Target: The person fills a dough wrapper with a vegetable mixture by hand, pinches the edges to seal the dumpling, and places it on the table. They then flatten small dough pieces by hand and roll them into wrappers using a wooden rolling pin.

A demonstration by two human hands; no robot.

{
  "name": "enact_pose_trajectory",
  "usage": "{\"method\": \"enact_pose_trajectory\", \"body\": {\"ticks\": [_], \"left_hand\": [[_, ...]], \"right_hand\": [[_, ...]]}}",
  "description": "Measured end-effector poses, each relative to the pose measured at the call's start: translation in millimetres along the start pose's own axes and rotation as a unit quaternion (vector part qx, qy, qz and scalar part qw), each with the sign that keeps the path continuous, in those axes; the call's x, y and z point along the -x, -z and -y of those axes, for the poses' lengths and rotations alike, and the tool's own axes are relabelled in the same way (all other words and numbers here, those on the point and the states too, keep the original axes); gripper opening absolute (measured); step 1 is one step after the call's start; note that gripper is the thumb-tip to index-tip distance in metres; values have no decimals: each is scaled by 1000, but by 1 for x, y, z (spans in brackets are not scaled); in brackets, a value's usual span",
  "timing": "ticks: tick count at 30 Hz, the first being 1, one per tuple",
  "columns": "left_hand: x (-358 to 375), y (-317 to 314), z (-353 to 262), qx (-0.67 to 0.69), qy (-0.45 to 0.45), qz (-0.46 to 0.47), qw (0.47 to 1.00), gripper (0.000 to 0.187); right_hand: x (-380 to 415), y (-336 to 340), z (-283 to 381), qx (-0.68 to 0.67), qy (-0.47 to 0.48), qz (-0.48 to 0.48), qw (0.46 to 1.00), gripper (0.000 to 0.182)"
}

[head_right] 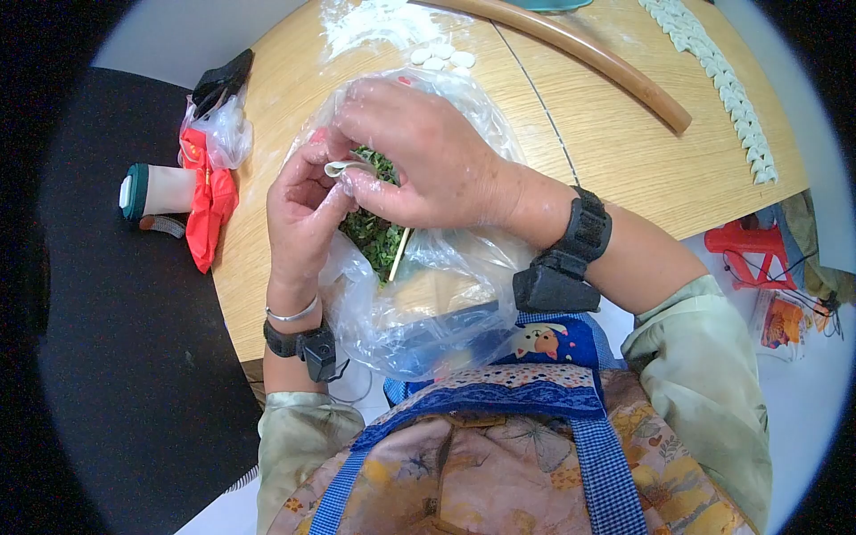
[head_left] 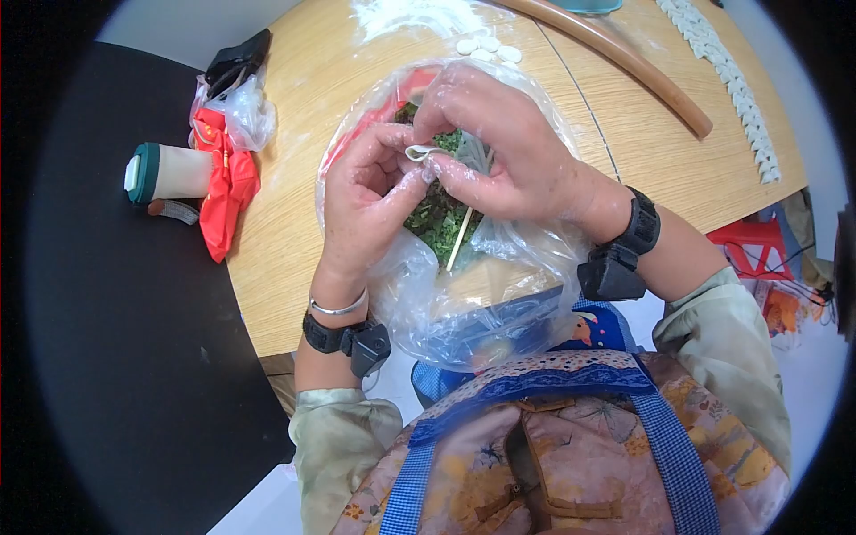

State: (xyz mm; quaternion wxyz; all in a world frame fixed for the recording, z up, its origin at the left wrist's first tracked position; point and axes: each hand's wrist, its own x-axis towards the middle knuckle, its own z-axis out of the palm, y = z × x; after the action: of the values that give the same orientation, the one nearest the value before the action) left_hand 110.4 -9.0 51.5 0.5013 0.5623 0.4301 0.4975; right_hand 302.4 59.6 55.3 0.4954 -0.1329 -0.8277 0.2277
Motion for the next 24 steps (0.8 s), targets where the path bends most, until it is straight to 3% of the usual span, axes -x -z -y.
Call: {"method": "enact_pose_trajectory", "body": {"ticks": [24], "left_hand": [[0,0,-1,-12,-30,6,999,26]], "right_hand": [[0,-1,1,-31,-15,2,999,13]]}}
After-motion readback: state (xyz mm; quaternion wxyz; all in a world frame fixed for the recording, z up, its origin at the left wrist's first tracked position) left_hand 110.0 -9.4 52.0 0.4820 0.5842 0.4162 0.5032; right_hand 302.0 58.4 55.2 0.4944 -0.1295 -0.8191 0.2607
